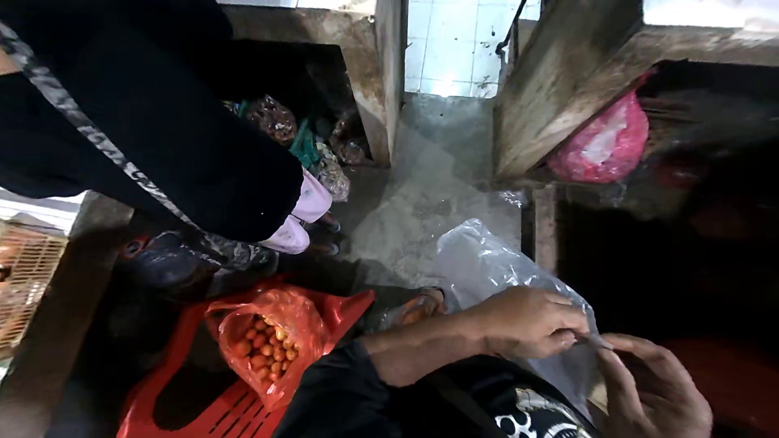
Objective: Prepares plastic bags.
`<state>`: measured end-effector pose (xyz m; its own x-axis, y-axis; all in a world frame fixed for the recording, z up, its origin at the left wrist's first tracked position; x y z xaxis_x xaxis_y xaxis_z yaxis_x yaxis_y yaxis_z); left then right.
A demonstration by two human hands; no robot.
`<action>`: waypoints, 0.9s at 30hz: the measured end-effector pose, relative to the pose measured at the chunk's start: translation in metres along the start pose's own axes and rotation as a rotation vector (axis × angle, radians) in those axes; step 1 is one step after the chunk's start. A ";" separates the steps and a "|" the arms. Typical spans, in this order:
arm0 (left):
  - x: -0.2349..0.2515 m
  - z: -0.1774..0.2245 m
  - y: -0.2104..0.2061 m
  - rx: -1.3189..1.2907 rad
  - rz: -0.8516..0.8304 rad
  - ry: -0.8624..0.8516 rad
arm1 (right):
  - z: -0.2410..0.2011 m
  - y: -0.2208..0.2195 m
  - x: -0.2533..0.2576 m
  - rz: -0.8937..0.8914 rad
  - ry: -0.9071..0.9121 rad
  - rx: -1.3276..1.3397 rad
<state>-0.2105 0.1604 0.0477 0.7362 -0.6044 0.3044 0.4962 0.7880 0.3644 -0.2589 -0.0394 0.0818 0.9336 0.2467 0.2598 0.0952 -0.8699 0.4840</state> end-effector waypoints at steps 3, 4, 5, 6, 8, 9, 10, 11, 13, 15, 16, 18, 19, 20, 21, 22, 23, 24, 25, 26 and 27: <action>0.008 0.002 0.001 0.018 -0.065 -0.004 | 0.011 0.006 0.001 0.027 0.044 -0.015; 0.009 0.001 0.004 0.034 -0.082 0.028 | 0.012 0.011 0.001 0.040 0.047 -0.016; 0.007 -0.002 0.010 0.051 -0.075 0.091 | 0.011 0.016 0.002 0.042 0.038 -0.015; 0.004 -0.009 0.018 0.058 -0.012 0.172 | 0.008 0.022 0.002 0.043 0.026 -0.005; -0.005 -0.039 0.034 0.056 0.258 0.372 | 0.003 0.034 0.001 0.065 -0.002 0.038; -0.010 -0.062 0.040 0.079 0.369 0.500 | 0.001 0.039 0.000 0.074 -0.016 0.057; -0.015 -0.086 0.042 0.094 0.413 0.651 | 0.000 0.045 -0.001 0.079 -0.034 0.073; -0.018 -0.108 0.042 0.055 0.379 0.824 | -0.001 0.049 -0.002 0.082 -0.053 0.078; -0.021 -0.139 0.032 -0.199 0.189 1.126 | -0.001 0.055 -0.005 0.089 -0.087 0.084; -0.021 -0.156 0.010 -0.534 0.032 1.320 | 0.001 0.060 -0.009 0.103 -0.093 0.098; -0.019 -0.160 0.000 -0.691 0.015 1.326 | 0.004 0.064 -0.012 0.111 -0.093 0.098; -0.011 -0.161 -0.014 -0.964 0.136 1.209 | 0.008 0.072 -0.018 0.141 -0.101 0.115; -0.007 -0.159 -0.016 -1.075 0.248 1.124 | 0.011 0.076 -0.022 0.162 -0.111 0.133; -0.003 -0.157 -0.014 -1.157 0.354 1.047 | 0.015 0.080 -0.026 0.185 -0.119 0.153; -0.001 -0.158 -0.010 -1.206 0.433 0.986 | 0.018 0.083 -0.030 0.213 -0.127 0.174; 0.000 -0.162 -0.005 -1.227 0.477 0.925 | 0.022 0.085 -0.034 0.241 -0.141 0.187; -0.001 -0.164 0.002 -1.232 0.492 0.870 | 0.026 0.088 -0.039 0.264 -0.154 0.196; -0.002 -0.163 0.009 -1.226 0.499 0.823 | 0.030 0.091 -0.045 0.281 -0.174 0.199; -0.002 -0.160 0.014 -1.214 0.488 0.772 | 0.031 0.093 -0.051 0.299 -0.203 0.195; -0.001 -0.157 0.017 -1.224 0.477 0.718 | 0.030 0.095 -0.056 0.328 -0.243 0.194; 0.002 -0.154 0.018 -1.243 0.494 0.691 | 0.029 0.095 -0.061 0.372 -0.290 0.198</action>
<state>-0.1295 0.1914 -0.0808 0.8313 -0.3620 -0.4216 -0.0573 0.6988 -0.7130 -0.2970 -0.1497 0.0882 0.9716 -0.1990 0.1282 -0.2241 -0.9475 0.2279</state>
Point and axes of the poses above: each hand's wrist, its own x-axis towards the middle knuckle, its own y-axis out of the back of the hand, z = x × y, the point moved 1 cm from there along x, towards the middle knuckle
